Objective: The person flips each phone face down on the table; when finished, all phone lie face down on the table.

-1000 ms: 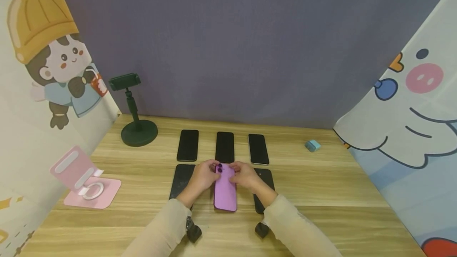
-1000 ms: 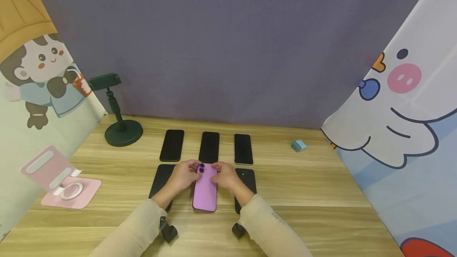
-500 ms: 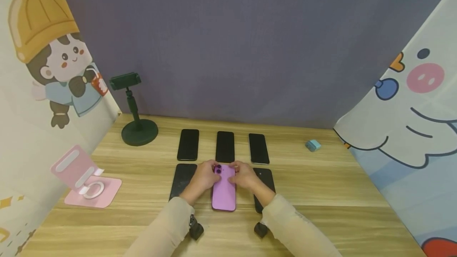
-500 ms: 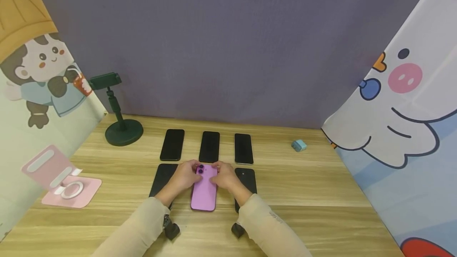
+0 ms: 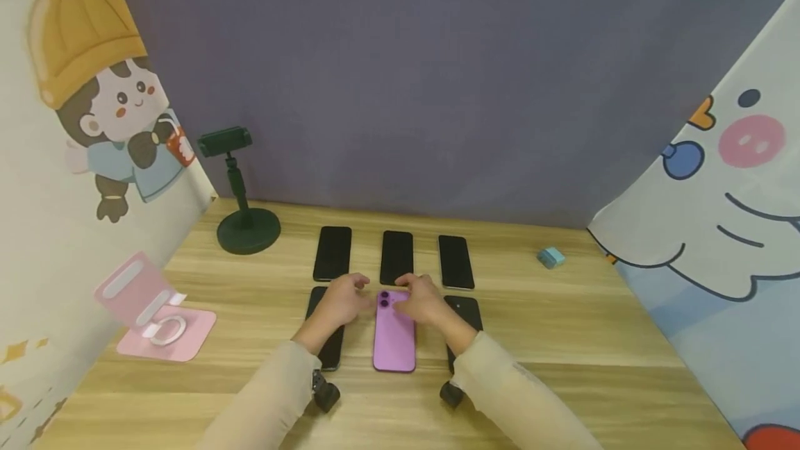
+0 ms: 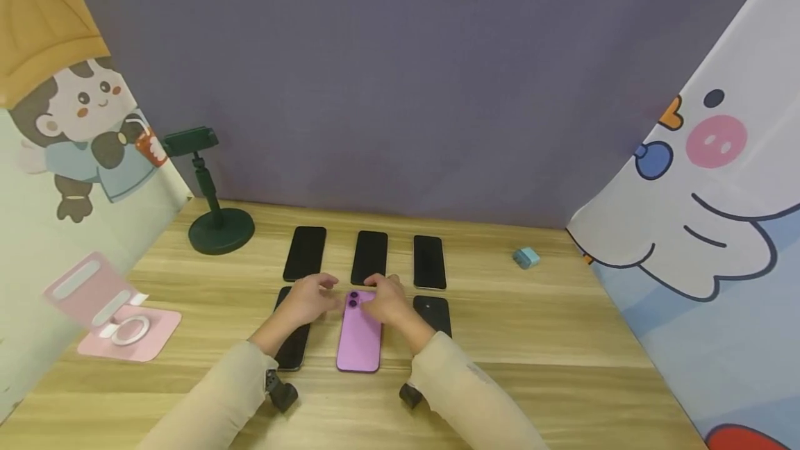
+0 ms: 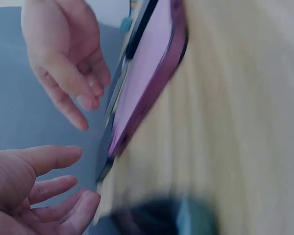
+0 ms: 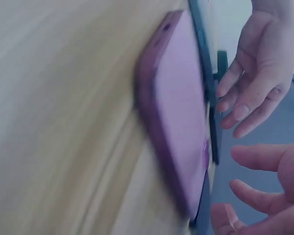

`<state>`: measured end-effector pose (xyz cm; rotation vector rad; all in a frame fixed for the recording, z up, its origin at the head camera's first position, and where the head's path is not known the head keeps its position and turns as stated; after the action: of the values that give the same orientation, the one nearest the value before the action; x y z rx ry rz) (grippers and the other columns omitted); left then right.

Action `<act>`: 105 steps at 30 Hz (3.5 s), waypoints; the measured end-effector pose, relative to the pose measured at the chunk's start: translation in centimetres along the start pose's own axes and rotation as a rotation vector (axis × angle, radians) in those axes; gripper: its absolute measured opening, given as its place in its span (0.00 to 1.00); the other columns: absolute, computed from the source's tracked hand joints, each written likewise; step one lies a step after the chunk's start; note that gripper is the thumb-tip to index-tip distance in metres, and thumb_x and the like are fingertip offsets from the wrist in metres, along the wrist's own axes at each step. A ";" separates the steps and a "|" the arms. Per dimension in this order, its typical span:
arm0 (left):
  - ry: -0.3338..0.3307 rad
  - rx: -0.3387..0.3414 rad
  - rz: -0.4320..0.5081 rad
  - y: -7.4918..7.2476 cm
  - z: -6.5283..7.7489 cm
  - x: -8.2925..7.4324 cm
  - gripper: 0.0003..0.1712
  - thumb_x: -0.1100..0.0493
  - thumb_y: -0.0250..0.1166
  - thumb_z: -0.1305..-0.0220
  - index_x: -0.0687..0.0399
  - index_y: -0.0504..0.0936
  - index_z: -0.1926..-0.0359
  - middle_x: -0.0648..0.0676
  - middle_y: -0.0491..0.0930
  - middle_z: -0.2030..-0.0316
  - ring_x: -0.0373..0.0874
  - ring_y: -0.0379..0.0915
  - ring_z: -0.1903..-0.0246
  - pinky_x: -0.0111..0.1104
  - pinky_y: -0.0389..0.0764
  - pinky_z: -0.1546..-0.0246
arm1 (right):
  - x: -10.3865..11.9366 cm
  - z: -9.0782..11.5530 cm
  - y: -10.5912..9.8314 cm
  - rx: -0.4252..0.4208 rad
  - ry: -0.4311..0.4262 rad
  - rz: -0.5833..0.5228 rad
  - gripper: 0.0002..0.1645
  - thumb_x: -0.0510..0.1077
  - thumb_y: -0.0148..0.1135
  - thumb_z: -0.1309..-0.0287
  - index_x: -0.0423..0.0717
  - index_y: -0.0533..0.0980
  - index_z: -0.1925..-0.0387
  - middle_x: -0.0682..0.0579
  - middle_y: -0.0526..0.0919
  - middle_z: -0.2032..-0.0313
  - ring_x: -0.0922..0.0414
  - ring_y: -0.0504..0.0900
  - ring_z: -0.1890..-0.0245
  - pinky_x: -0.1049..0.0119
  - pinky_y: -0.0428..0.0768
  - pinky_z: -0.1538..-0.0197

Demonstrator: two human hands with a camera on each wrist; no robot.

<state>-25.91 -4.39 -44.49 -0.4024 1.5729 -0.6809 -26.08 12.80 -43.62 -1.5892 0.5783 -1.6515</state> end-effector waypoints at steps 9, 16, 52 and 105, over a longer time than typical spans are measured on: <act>-0.053 -0.040 -0.042 -5.1 0.9 3.7 0.20 0.64 0.69 0.42 0.69 0.79 0.49 0.67 0.79 0.54 0.61 0.77 0.54 0.48 0.79 0.55 | 3.9 -0.6 3.0 0.069 -0.057 -0.054 0.27 0.38 0.70 0.47 0.41 0.75 0.44 0.44 0.74 0.56 0.48 0.73 0.54 0.53 0.76 0.52; -0.112 -0.017 0.066 -6.7 2.1 5.8 0.18 0.69 0.68 0.45 0.71 0.78 0.53 0.61 0.80 0.65 0.49 0.78 0.71 0.38 0.81 0.71 | 5.6 -1.3 5.2 0.089 -0.034 -0.076 0.26 0.41 0.72 0.47 0.44 0.76 0.46 0.42 0.80 0.54 0.46 0.78 0.52 0.54 0.78 0.51; -0.139 -0.048 0.035 -5.7 2.4 6.2 0.13 0.69 0.69 0.47 0.68 0.82 0.58 0.59 0.79 0.67 0.49 0.77 0.69 0.38 0.80 0.69 | 5.8 -1.9 6.4 0.014 0.047 -0.414 0.24 0.28 0.70 0.51 0.39 0.80 0.49 0.46 0.79 0.62 0.56 0.82 0.76 0.68 0.82 0.71; -0.085 -0.109 0.387 -6.4 3.1 4.4 0.22 0.70 0.62 0.37 0.70 0.75 0.41 0.63 0.78 0.58 0.51 0.80 0.62 0.38 0.84 0.66 | 6.5 -1.9 7.2 0.019 -0.110 -0.382 0.24 0.33 0.68 0.46 0.37 0.77 0.45 0.45 0.82 0.52 0.52 0.82 0.56 0.67 0.81 0.59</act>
<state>-24.33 -12.62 -43.87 -0.1946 1.5533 -0.2780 -26.06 3.03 -45.20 -1.8476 0.2084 -1.8182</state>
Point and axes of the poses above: each hand's wrist, its own z-axis away from the middle knuckle, its own y-axis out of the palm, x = y × z, the point moved 3 cm from there along -z, towards the middle knuckle
